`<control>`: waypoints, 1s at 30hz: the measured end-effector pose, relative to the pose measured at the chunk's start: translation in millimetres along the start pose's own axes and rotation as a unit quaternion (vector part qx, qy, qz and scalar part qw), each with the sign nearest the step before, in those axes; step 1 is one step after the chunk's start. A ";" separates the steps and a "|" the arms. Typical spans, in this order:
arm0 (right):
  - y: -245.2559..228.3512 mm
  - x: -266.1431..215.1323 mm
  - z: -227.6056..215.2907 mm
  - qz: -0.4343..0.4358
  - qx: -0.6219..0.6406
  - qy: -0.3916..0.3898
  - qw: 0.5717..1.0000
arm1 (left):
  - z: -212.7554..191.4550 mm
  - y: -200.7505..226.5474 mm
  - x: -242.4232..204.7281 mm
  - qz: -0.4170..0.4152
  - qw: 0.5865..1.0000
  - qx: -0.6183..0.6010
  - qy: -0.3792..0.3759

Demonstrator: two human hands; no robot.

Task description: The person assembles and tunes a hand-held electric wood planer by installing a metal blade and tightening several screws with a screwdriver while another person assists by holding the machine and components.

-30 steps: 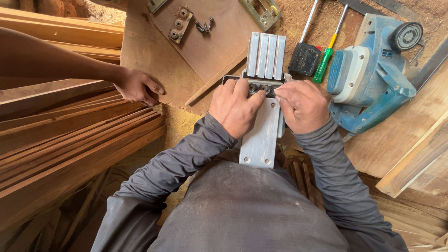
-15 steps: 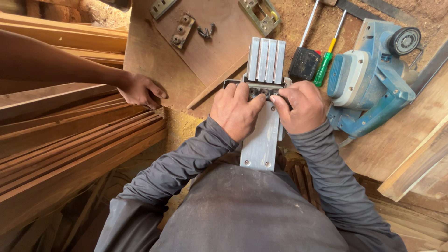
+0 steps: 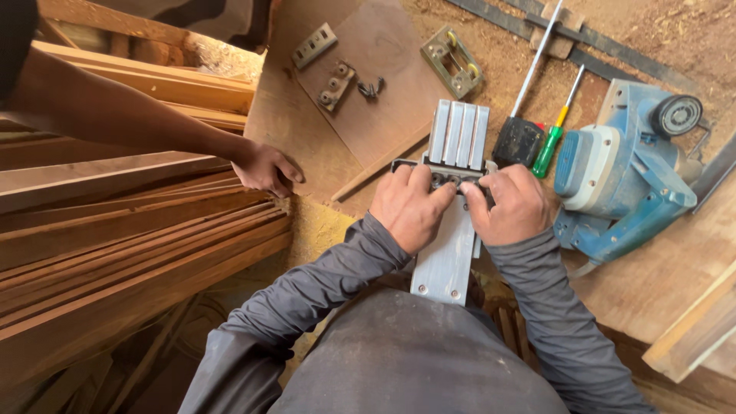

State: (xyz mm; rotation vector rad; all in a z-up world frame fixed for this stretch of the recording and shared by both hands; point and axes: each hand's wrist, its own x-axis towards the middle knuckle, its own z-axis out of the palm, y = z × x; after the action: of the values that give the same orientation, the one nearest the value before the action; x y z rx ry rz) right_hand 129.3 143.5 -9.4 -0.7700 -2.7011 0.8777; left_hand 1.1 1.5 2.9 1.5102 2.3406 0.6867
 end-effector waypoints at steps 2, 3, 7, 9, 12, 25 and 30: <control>-1.1 -0.9 -0.4 -0.007 -0.009 0.002 1.000 | 1.1 0.1 -0.1 0.001 1.000 -0.001 0.005; -1.6 -1.3 -0.2 -0.010 -0.013 0.004 1.000 | 1.6 0.1 -0.1 0.000 1.000 0.000 0.003; -1.2 2.0 1.7 -0.016 0.000 0.007 1.000 | 1.1 -0.6 0.0 0.000 1.000 -0.001 -0.007; -2.0 1.3 0.9 0.003 -0.011 -0.002 1.000 | 0.4 0.6 -0.3 0.002 1.000 0.003 -0.004; -2.6 2.4 0.7 0.019 0.004 0.003 1.000 | -0.3 0.3 2.1 0.006 1.000 0.001 0.003; -3.4 -3.2 -3.5 0.005 0.029 0.003 1.000 | 2.0 -2.6 -0.5 0.013 1.000 -0.005 -0.015; -2.0 -0.3 -3.7 0.005 0.040 -0.008 0.999 | 3.3 -2.4 -0.4 0.012 1.000 -0.004 -0.013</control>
State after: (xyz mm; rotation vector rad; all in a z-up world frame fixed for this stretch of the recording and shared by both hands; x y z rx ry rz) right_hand 129.9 143.8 -5.2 -0.7638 -2.6592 0.9910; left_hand 0.9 1.1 -1.2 1.5376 2.3011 0.6763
